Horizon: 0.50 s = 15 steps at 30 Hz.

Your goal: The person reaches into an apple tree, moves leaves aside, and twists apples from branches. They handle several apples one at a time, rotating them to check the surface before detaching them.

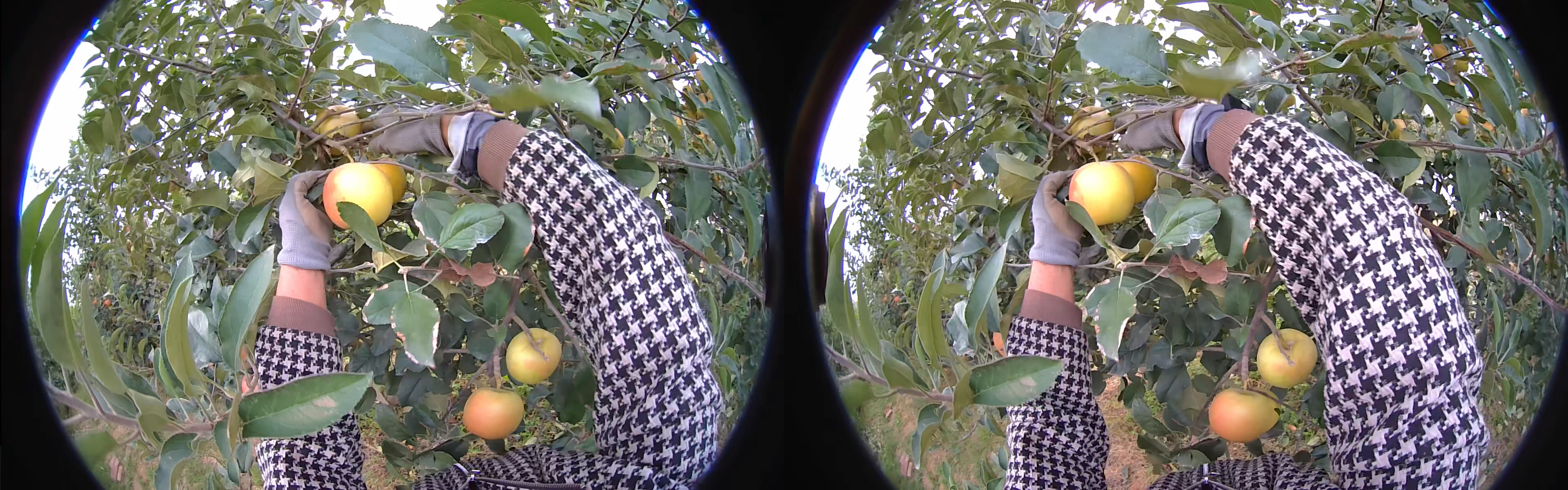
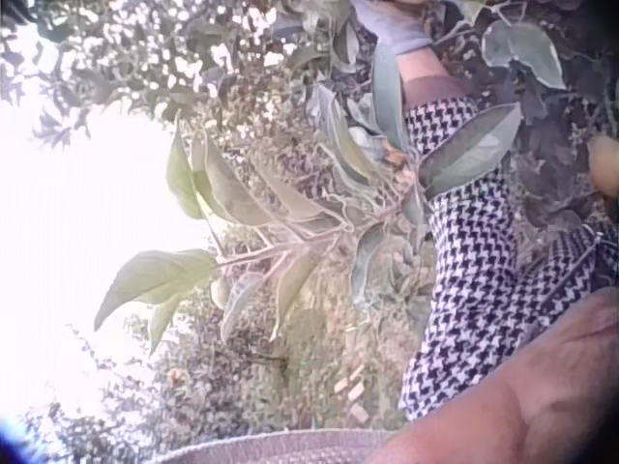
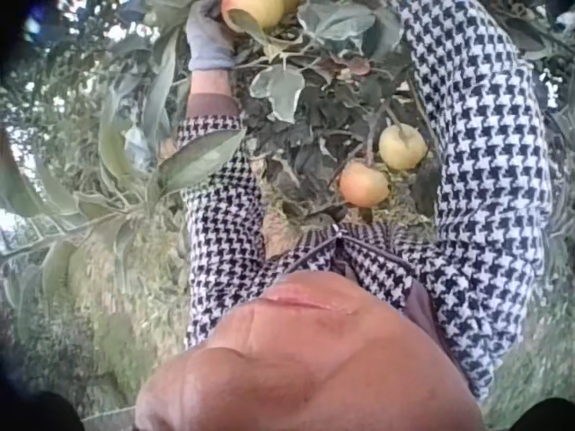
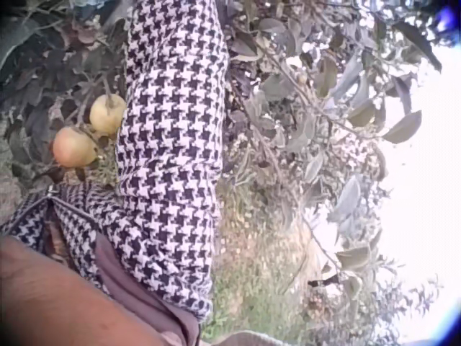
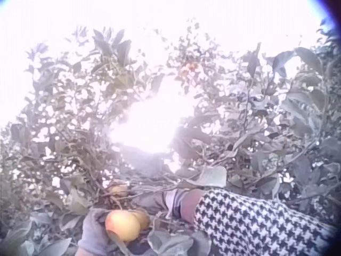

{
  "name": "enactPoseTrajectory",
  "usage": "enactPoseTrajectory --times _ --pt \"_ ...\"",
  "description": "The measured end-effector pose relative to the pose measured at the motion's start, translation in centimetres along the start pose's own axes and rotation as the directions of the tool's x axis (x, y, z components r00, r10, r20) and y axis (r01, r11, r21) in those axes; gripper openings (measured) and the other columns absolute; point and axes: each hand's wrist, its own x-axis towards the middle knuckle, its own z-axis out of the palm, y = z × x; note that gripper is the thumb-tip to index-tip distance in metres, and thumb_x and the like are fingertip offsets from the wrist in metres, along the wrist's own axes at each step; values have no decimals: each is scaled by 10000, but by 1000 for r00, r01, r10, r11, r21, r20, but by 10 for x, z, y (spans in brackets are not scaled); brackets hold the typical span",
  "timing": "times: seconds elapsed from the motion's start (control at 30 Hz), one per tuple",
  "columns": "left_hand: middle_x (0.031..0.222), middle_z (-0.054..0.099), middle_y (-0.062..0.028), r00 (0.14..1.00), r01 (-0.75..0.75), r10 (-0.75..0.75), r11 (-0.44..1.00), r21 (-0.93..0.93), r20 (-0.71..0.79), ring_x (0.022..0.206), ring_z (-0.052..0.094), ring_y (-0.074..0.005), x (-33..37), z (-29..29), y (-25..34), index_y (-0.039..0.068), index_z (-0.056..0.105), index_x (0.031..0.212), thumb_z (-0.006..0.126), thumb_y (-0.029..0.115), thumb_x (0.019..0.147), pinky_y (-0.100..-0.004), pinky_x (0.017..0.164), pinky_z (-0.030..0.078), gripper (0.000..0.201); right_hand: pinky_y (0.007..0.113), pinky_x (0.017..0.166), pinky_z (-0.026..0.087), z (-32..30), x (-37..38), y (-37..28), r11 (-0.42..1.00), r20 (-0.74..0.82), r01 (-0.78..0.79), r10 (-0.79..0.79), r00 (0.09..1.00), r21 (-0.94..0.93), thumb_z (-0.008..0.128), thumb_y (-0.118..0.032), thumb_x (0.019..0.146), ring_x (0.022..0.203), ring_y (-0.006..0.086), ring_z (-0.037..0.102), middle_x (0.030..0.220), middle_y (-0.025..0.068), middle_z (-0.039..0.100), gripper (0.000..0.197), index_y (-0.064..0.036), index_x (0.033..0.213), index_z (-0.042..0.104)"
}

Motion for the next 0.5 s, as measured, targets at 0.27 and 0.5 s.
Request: enactPoseTrajectory --times 0.27,0.5 --pt "1116 663 -128 894 -235 47 896 377 445 1019 636 -283 -6 1 3 30 590 1169 419 255 986 -444 909 523 337 313 855 486 -2 -18 29 806 -76 50 -6 997 590 687 -352 884 937 153 612 1084 70 693 404 -60 1163 695" --pt "979 668 -104 988 -147 152 923 356 15 891 657 -204 4 -3 9 34 635 1050 428 176 975 -363 797 553 262 352 976 446 -10 -20 12 936 6 9 -12 1000 352 662 -568 865 1093 205 606 1163 111 690 587 -94 1210 683"
